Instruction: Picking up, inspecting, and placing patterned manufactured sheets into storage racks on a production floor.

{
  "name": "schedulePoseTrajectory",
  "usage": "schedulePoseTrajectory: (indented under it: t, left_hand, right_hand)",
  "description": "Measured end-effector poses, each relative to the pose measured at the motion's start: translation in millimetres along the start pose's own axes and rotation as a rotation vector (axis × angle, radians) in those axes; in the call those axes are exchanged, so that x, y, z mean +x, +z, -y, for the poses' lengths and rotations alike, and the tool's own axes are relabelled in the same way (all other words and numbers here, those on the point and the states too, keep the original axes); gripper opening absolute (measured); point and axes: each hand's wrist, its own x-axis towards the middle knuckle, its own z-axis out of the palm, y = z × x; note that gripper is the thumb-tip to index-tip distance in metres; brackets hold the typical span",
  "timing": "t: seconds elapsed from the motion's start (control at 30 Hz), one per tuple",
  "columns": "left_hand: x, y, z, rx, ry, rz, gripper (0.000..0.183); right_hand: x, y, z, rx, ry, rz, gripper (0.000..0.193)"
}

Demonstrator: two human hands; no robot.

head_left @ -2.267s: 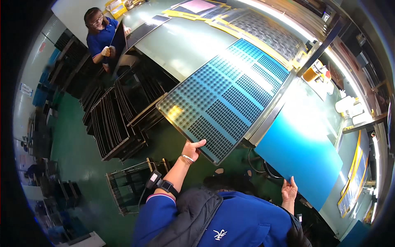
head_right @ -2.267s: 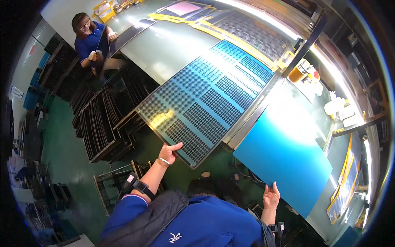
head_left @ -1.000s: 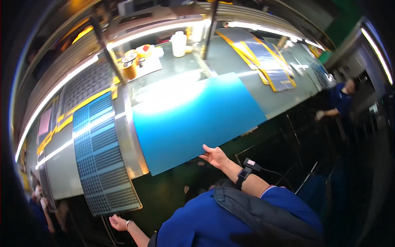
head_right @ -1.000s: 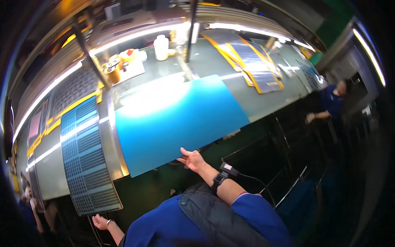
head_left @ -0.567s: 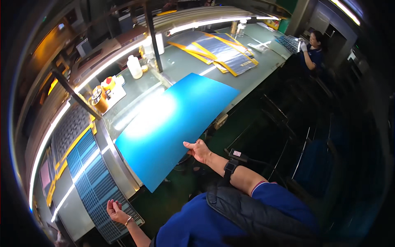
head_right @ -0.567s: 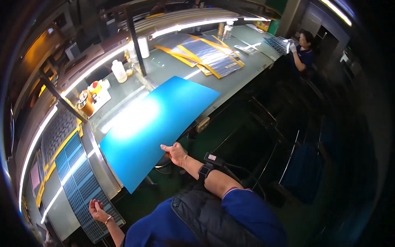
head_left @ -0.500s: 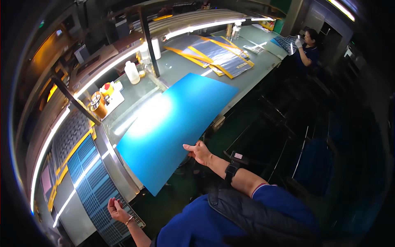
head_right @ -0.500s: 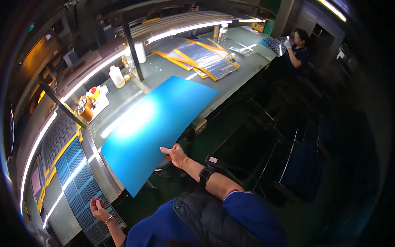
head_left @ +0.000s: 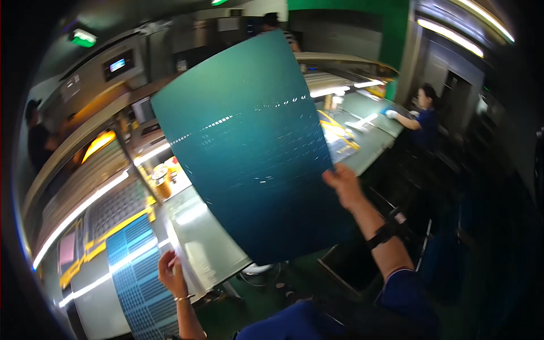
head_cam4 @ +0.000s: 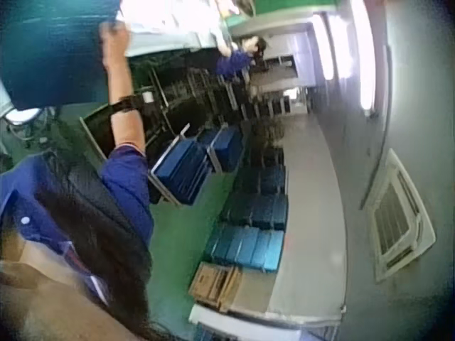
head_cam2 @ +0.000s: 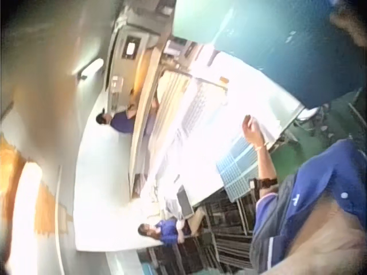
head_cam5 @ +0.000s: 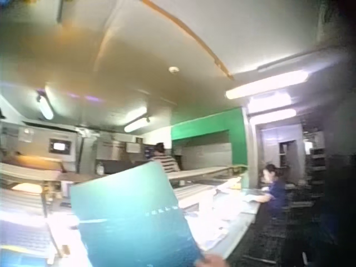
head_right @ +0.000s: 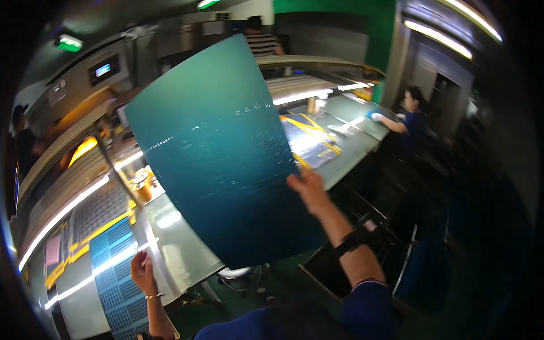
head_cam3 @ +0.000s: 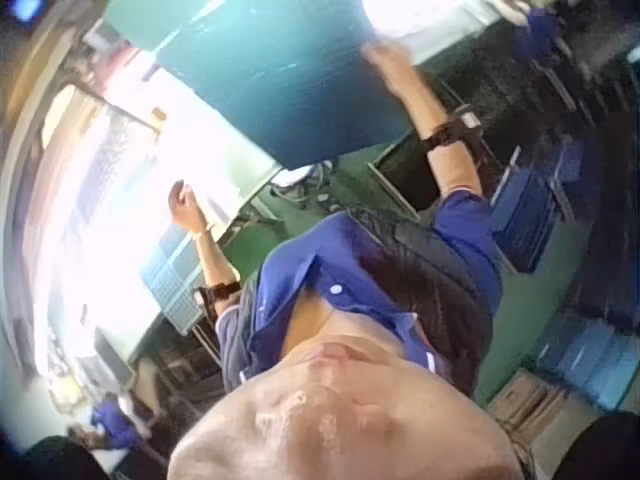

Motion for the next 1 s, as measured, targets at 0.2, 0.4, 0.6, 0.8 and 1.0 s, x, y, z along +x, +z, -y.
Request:
schedulePoseTrajectory:
  t: [0.2,0.4,0.6,0.8,1.0]
  left_hand:
    - [21.0,12.9,-57.7,0.362,0.325,-0.266,0.074]
    - [-1.7,-51.2,8.0,-0.282,-0.522,0.262,0.049]
    - [-41.8,-65.5,55.7,-0.198,-0.74,0.167,0.012]
    - [-43.2,-48.1,104.5,0.194,-1.02,-0.038,0.016]
    - [-30.5,-52.0,124.1,0.142,-0.945,-0.03,0.018]
  right_hand:
    - [94.5,24.3,74.2,-0.338,-0.268,0.321,0.026]
    - [144.6,117.3,32.0,-0.329,-0.034,0.766,0.029]
    - [192.5,211.8,-66.8,-0.57,-0.206,0.927,0.035]
    - [97.9,217.8,-173.7,-0.932,-0.041,1.088,0.073]
    - [-18.1,168.3,-175.4,-1.126,0.369,1.055,0.087]
